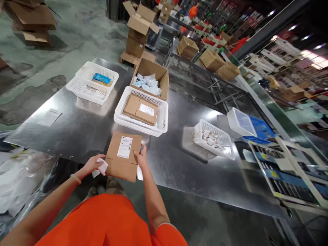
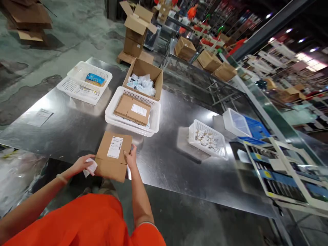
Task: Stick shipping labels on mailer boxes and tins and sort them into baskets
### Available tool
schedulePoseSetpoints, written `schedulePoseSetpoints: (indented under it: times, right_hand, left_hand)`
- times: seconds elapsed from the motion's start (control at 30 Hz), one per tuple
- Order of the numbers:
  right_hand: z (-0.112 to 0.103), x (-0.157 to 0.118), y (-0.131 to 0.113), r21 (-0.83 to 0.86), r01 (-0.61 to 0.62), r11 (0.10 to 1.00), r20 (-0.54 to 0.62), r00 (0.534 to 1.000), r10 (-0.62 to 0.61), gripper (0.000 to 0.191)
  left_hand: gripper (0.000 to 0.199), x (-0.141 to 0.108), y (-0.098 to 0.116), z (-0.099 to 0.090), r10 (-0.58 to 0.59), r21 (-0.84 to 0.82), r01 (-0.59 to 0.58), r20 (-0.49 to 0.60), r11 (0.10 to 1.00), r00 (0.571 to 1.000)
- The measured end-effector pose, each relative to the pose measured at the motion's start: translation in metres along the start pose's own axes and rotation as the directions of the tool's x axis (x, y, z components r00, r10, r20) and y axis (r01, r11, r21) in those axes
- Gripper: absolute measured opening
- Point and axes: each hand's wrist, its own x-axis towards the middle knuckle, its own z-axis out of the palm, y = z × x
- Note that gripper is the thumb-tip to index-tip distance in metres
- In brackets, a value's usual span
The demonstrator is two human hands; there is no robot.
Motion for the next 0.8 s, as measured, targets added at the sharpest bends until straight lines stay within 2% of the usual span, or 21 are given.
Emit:
schedulePoseSetpoints:
  times: [0.07, 0.17, 0.23, 0.3, 0.37, 0.4, 0.43, 0.47, 0.5, 0.53, 0.57, 0.6, 0.63, 0.67, 0.7, 0.73, 0.77, 0.8]
  right_hand:
    - [-0.005, 0.002, -0.036, 0.147, 0.089, 0.985, -0.002, 0.996, -0.090, 0.077]
    - [0.003, 0.028, -0.101, 0.248, 0.258, 0.934, -0.199, 0.957, -0.212, 0.067]
    - [0.016, 0.052, -0.138, 0.233, 0.303, 0.924, -0.327, 0.919, -0.219, 0.055]
    - [0.035, 0.067, -0.157, 0.159, 0.253, 0.954, -0.358, 0.916, -0.183, 0.052]
    - [0.056, 0.064, -0.152, 0.081, 0.209, 0.975, -0.337, 0.926, -0.171, 0.063]
    - [0.067, 0.056, -0.142, 0.042, 0.206, 0.978, -0.297, 0.937, -0.184, 0.070]
    - [0.078, 0.045, -0.130, 0.002, 0.212, 0.977, -0.198, 0.958, -0.207, 0.077]
    - [0.090, 0.031, -0.116, -0.042, 0.222, 0.974, -0.023, 0.974, -0.223, 0.083]
    - [0.102, 0.017, -0.102, -0.077, 0.240, 0.968, 0.215, 0.952, -0.219, 0.088]
    - [0.115, 0.003, -0.090, -0.097, 0.257, 0.962, 0.469, 0.864, -0.183, 0.093]
    - [0.129, -0.010, -0.079, -0.104, 0.266, 0.958, 0.684, 0.718, -0.125, 0.098]
    - [0.143, -0.021, -0.071, -0.103, 0.263, 0.959, 0.827, 0.558, -0.064, 0.102]
    - [0.157, -0.030, -0.064, -0.103, 0.244, 0.964, 0.902, 0.432, -0.013, 0.103]
    - [0.169, -0.037, -0.058, -0.114, 0.218, 0.969, 0.936, 0.350, 0.031, 0.098]
    - [0.180, -0.042, -0.053, -0.143, 0.186, 0.972, 0.951, 0.298, 0.083, 0.087]
    - [0.188, -0.047, -0.049, -0.186, 0.154, 0.970, 0.953, 0.268, 0.140, 0.074]
    - [0.194, -0.051, -0.045, -0.230, 0.126, 0.965, 0.946, 0.262, 0.192, 0.062]
    - [0.198, -0.055, -0.041, -0.268, 0.101, 0.958, 0.933, 0.276, 0.232, 0.053]
  left_hand:
    - [0.040, -0.011, 0.002, -0.023, 0.046, -0.021, -0.047, -0.032, 0.999, 0.998]
    - [0.037, -0.027, 0.024, -0.054, 0.118, 0.015, -0.117, -0.080, 0.993, 0.990]
    - [0.040, -0.038, 0.049, -0.069, 0.183, -0.014, -0.184, -0.080, 0.983, 0.980]
    - [0.043, -0.053, 0.075, -0.080, 0.241, -0.087, -0.248, -0.080, 0.965, 0.967]
    - [0.046, -0.069, 0.099, -0.090, 0.288, -0.150, -0.301, -0.104, 0.942, 0.952]
    - [0.047, -0.077, 0.109, -0.096, 0.305, -0.178, -0.323, -0.121, 0.930, 0.945]
    - [0.049, -0.085, 0.117, -0.103, 0.313, -0.211, -0.334, -0.130, 0.919, 0.941]
    - [0.050, -0.093, 0.124, -0.110, 0.315, -0.246, -0.342, -0.141, 0.907, 0.938]
    - [0.052, -0.101, 0.128, -0.118, 0.313, -0.287, -0.344, -0.150, 0.894, 0.938]
    - [0.053, -0.108, 0.132, -0.125, 0.307, -0.328, -0.343, -0.159, 0.880, 0.939]
    - [0.054, -0.114, 0.135, -0.133, 0.298, -0.366, -0.340, -0.168, 0.866, 0.940]
    - [0.055, -0.120, 0.137, -0.141, 0.291, -0.401, -0.340, -0.180, 0.850, 0.940]
    - [0.055, -0.125, 0.138, -0.148, 0.286, -0.432, -0.344, -0.196, 0.834, 0.938]
    - [0.055, -0.130, 0.139, -0.155, 0.284, -0.456, -0.357, -0.222, 0.815, 0.933]
    - [0.053, -0.135, 0.139, -0.162, 0.285, -0.475, -0.379, -0.259, 0.794, 0.923]
    - [0.051, -0.139, 0.138, -0.168, 0.285, -0.490, -0.410, -0.310, 0.769, 0.907]
    - [0.049, -0.142, 0.136, -0.174, 0.280, -0.504, -0.443, -0.367, 0.742, 0.887]
    - [0.048, -0.145, 0.132, -0.179, 0.269, -0.514, -0.472, -0.420, 0.716, 0.867]
